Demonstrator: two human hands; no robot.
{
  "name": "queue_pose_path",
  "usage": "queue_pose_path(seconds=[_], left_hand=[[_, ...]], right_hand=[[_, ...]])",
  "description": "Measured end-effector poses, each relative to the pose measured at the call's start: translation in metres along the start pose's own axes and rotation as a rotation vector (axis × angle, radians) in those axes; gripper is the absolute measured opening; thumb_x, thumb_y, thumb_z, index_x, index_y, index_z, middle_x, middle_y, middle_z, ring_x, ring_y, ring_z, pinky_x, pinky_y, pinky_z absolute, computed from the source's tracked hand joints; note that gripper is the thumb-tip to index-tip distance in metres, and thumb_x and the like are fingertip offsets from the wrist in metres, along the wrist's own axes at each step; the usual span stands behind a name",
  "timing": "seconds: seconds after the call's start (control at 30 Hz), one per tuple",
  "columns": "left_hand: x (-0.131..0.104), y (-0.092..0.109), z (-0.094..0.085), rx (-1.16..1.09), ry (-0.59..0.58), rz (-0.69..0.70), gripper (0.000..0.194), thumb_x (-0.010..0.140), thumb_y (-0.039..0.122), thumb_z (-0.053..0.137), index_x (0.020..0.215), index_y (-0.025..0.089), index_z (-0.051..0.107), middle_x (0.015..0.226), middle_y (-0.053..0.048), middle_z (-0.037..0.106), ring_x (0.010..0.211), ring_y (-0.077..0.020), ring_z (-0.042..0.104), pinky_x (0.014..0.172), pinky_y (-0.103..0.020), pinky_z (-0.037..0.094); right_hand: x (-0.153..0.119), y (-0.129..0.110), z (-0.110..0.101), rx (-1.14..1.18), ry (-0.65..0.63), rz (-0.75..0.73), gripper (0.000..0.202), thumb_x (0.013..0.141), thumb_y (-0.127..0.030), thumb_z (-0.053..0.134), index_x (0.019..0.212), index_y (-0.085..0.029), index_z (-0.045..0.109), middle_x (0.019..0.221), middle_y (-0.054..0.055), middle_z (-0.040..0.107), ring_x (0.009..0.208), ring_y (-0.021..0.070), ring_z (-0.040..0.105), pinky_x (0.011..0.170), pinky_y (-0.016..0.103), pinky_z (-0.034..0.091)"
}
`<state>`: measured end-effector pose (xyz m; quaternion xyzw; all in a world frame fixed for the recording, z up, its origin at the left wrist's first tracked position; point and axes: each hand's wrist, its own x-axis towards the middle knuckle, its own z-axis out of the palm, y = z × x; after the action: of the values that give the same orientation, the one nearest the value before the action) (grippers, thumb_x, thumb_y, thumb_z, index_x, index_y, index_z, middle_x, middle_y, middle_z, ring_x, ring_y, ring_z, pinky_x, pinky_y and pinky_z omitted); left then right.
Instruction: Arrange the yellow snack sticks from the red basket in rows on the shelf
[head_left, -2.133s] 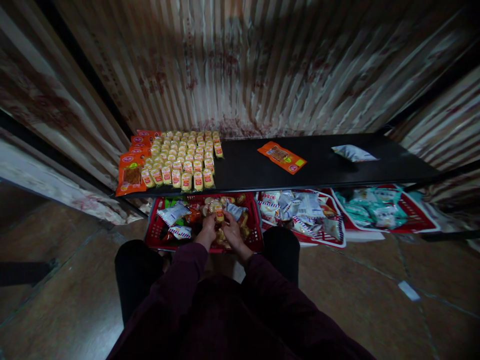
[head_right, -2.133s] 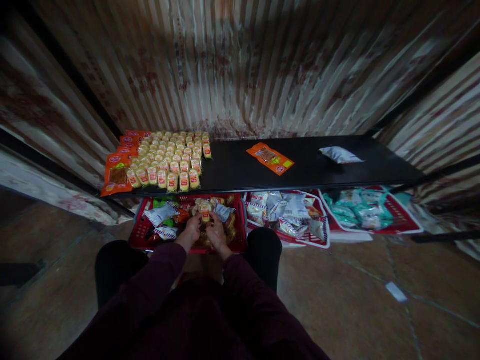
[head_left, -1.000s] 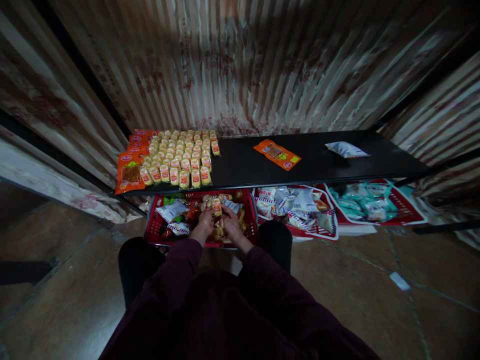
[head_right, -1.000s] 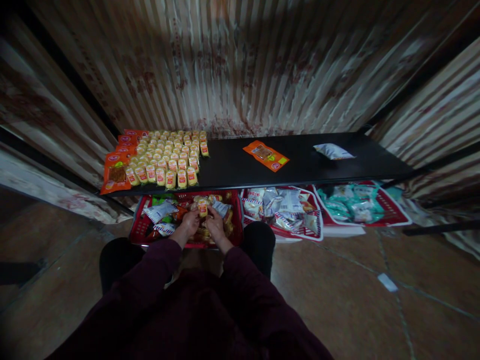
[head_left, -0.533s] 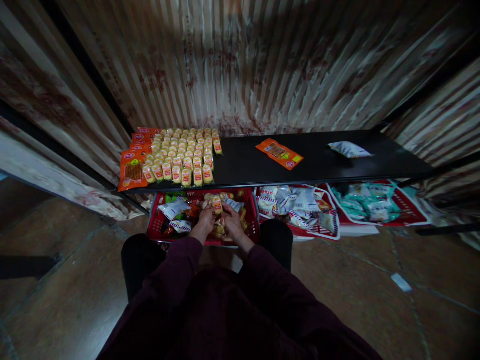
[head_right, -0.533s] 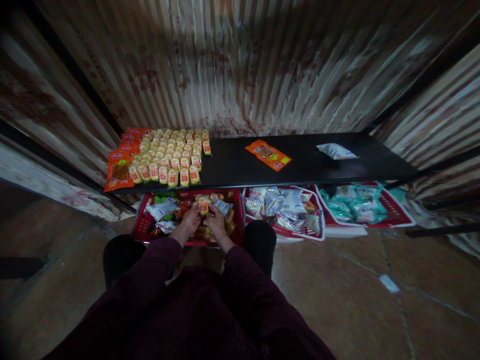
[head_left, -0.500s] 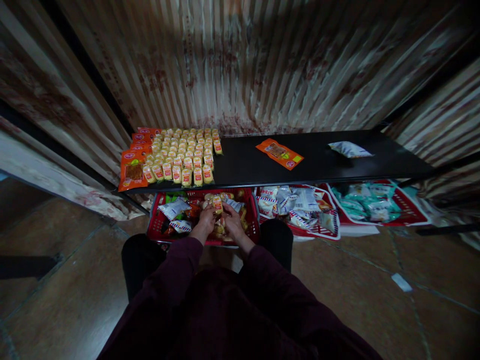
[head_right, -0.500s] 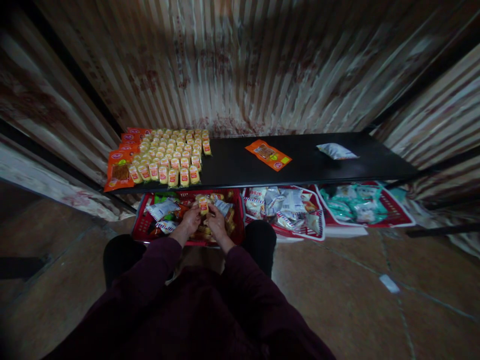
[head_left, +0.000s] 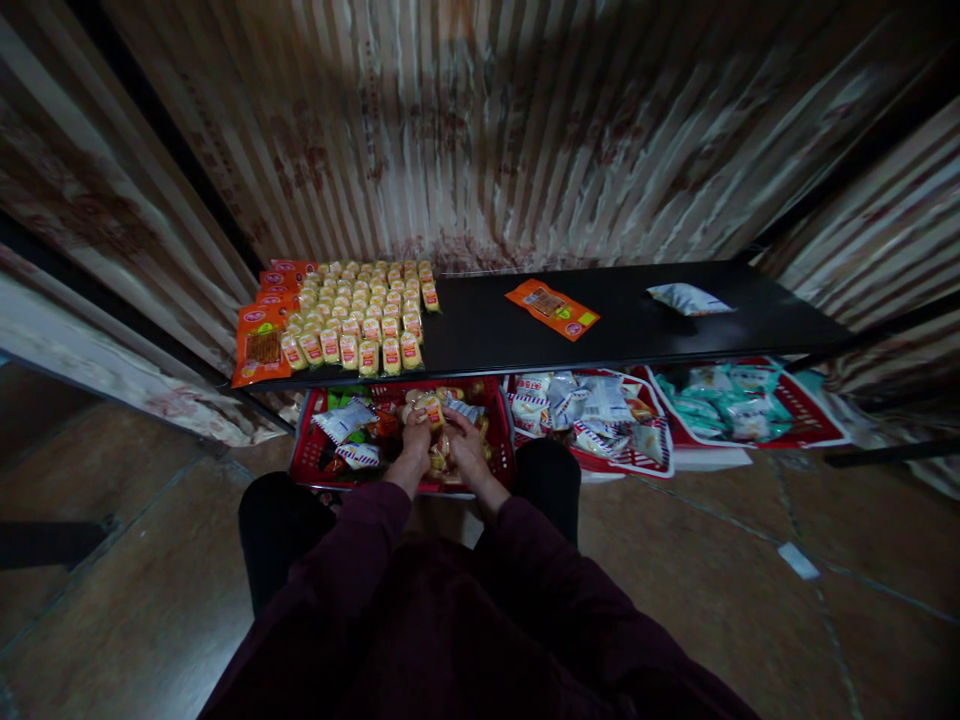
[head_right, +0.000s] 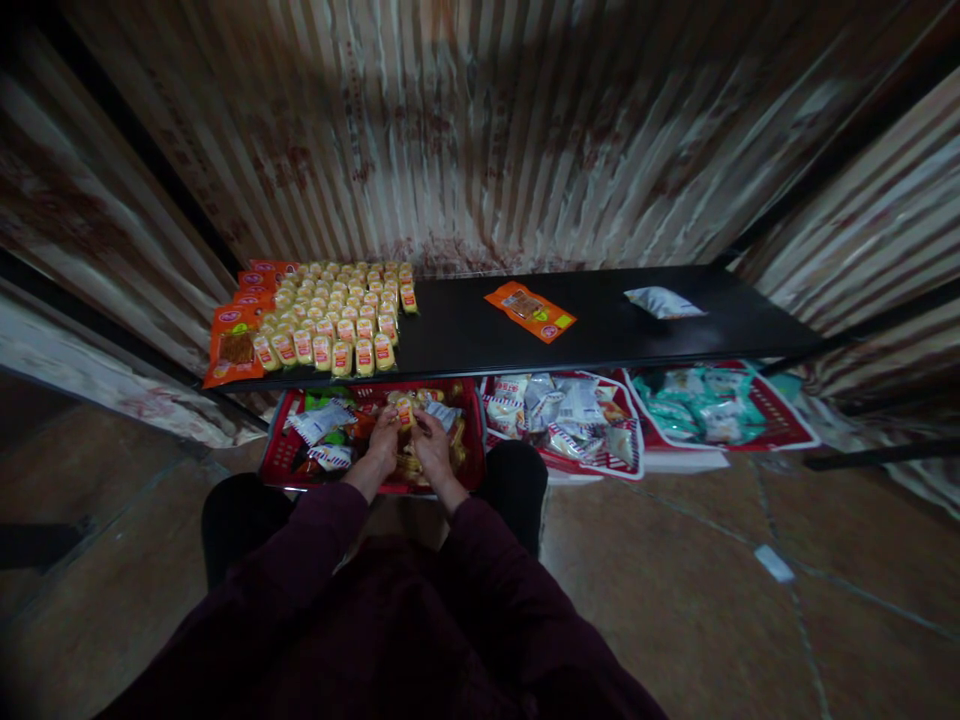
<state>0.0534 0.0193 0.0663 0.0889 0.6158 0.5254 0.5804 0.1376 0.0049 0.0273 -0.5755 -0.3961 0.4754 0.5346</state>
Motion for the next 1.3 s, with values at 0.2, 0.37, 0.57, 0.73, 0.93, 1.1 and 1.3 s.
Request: queue_pose_path(seconds=[0.2,0.37,0.57,0.73,0.93,1.1,1.3], left_hand=[[0.000,0.000,0.002,-0.006,-0.011,-0.046,0.009,0.075,0.009,0.060,0.075,0.016,0.063,0.070,0.000,0.064,0.057,-0.0092,0.056,0.061,-0.021,0.045],[0.003,-0.003,0.002,-0.072,-0.039,-0.130,0.009,0.076,0.024,0.066,0.077,0.015,0.063,0.065,-0.001,0.062,0.053,-0.0110,0.056,0.058,-0.025,0.047],[0.008,-0.006,-0.002,-0.119,-0.036,-0.181,0.006,0.082,0.020,0.059,0.082,0.015,0.062,0.067,-0.001,0.064,0.055,-0.0097,0.057,0.058,-0.022,0.048],[0.011,-0.008,-0.006,-0.170,-0.044,-0.205,0.009,0.085,0.020,0.055,0.081,0.015,0.061,0.066,-0.002,0.064,0.056,-0.0104,0.059,0.058,-0.022,0.049],[0.005,0.000,-0.004,-0.234,-0.017,-0.256,0.013,0.086,0.019,0.053,0.076,0.015,0.062,0.064,-0.003,0.064,0.055,-0.0109,0.059,0.060,-0.023,0.050],[0.000,0.006,0.000,-0.253,-0.055,-0.284,0.012,0.086,0.018,0.054,0.080,0.015,0.063,0.064,-0.003,0.065,0.056,-0.0117,0.061,0.064,-0.023,0.051],[-0.002,0.012,0.003,-0.261,-0.144,-0.322,0.014,0.085,0.019,0.054,0.088,0.012,0.065,0.066,-0.004,0.066,0.059,-0.0140,0.063,0.067,-0.026,0.052]], right_hand=[[-0.001,-0.007,-0.003,-0.069,0.003,-0.068,0.030,0.069,-0.024,0.056,0.094,-0.022,0.072,0.110,0.004,0.068,0.104,0.0203,0.061,0.099,0.038,0.045],[-0.002,-0.008,-0.003,-0.021,-0.035,-0.074,0.032,0.071,-0.026,0.056,0.099,-0.022,0.070,0.109,0.003,0.070,0.103,0.0204,0.062,0.100,0.039,0.044],[-0.001,-0.005,0.001,0.044,-0.044,-0.035,0.030,0.073,-0.028,0.055,0.098,-0.023,0.070,0.107,0.004,0.071,0.103,0.0209,0.063,0.100,0.042,0.045],[0.000,-0.005,0.003,0.063,-0.056,-0.040,0.029,0.075,-0.032,0.056,0.099,-0.022,0.069,0.107,0.005,0.071,0.102,0.0206,0.064,0.102,0.041,0.043],[-0.001,-0.012,0.002,0.038,-0.064,-0.058,0.029,0.074,-0.027,0.054,0.098,-0.021,0.068,0.106,0.004,0.071,0.103,0.0202,0.064,0.101,0.039,0.044],[-0.003,-0.020,0.000,-0.038,-0.020,-0.087,0.032,0.075,-0.023,0.050,0.101,-0.021,0.068,0.108,0.005,0.071,0.103,0.0197,0.063,0.100,0.037,0.045],[0.000,-0.029,-0.003,-0.159,-0.011,-0.206,0.034,0.075,-0.021,0.046,0.100,-0.021,0.070,0.104,0.004,0.071,0.098,0.0198,0.063,0.095,0.038,0.047]])
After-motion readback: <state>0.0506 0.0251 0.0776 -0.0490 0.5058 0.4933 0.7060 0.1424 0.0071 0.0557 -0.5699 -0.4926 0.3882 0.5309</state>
